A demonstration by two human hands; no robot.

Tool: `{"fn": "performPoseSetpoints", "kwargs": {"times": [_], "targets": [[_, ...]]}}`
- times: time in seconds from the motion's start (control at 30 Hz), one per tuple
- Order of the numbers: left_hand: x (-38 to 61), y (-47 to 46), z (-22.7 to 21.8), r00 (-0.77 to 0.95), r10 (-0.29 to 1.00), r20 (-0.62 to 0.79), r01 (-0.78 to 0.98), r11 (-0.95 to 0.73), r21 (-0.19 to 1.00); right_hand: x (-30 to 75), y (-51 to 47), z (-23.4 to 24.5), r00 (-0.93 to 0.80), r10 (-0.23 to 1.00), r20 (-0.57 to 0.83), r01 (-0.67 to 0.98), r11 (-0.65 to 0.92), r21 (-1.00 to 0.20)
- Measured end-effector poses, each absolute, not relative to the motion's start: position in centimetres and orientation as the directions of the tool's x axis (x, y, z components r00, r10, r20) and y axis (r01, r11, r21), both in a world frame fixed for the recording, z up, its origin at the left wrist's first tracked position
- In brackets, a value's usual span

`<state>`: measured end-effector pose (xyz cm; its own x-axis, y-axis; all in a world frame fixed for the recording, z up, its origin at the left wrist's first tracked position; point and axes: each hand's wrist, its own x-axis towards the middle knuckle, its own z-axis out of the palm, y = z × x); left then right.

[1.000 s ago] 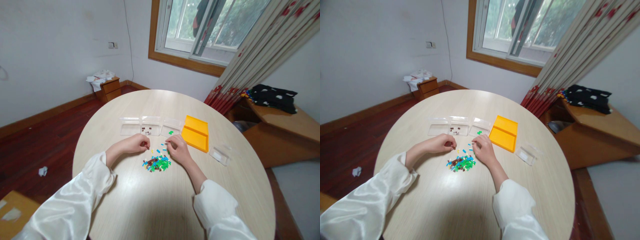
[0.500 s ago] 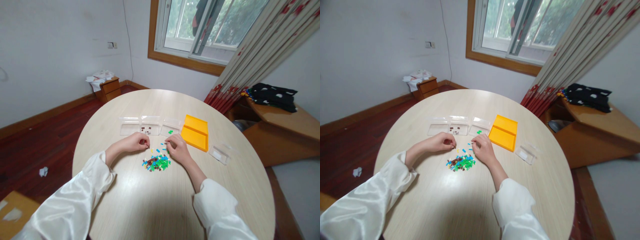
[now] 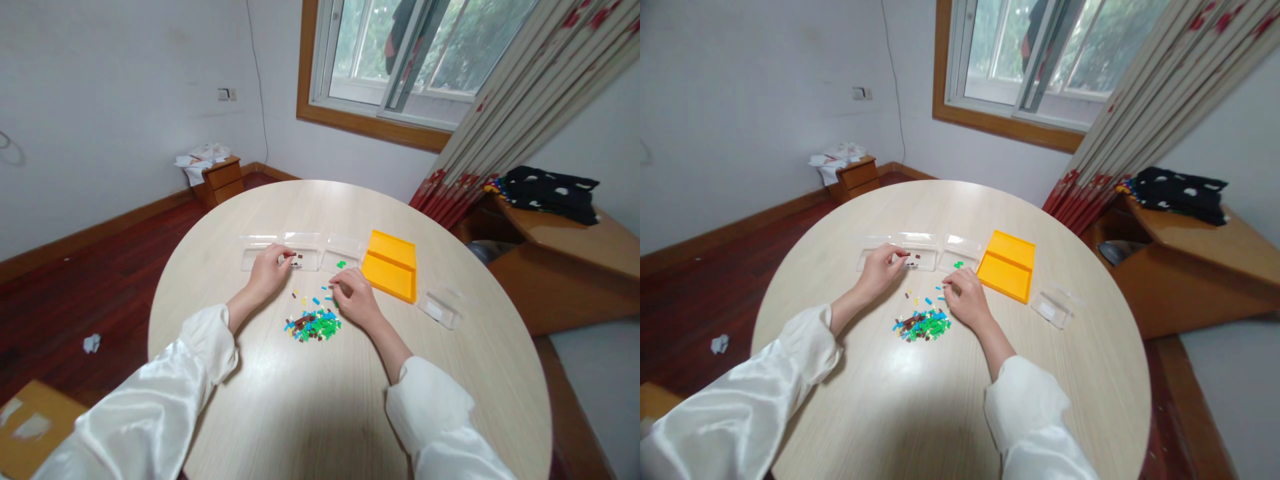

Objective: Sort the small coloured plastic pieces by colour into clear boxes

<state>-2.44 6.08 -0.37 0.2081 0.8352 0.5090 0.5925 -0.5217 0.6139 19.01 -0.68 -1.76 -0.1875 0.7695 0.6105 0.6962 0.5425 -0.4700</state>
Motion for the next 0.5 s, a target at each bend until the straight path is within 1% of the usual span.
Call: {"fn": "performPoseSetpoints", "kwargs": {"times": [0.17, 0.27, 0.33, 0.4, 0.5], "targets": [[-2.4, 6.3, -0.7, 0.262, 0.814, 0.518, 0.589, -0.560, 0.582, 19.0, -0.7, -1.6, -0.188, 0.767, 0.614, 0.696, 0.545, -0.468], [-2.7, 5.9, 0.0, 0.380, 0.787, 0.487, 0.533, -0.616, 0.580, 18.9, -0.8, -1.6, -0.181, 0.771, 0.611, 0.697, 0.539, -0.473], [-3.1, 5.5, 0.8, 0.529, 0.753, 0.392, 0.475, -0.645, 0.599, 18.9, -0.8, -1.6, -0.175, 0.775, 0.607, 0.699, 0.532, -0.478], [-3.6, 5.2, 1.6, 0.671, 0.697, 0.254, 0.421, -0.639, 0.644, 18.9, -0.8, -1.7, -0.173, 0.780, 0.601, 0.701, 0.526, -0.481], [-4.2, 5.0, 2.2, 0.804, 0.587, 0.099, 0.351, -0.601, 0.718, 19.0, -0.8, -1.7, -0.175, 0.785, 0.594, 0.705, 0.521, -0.482]]}}
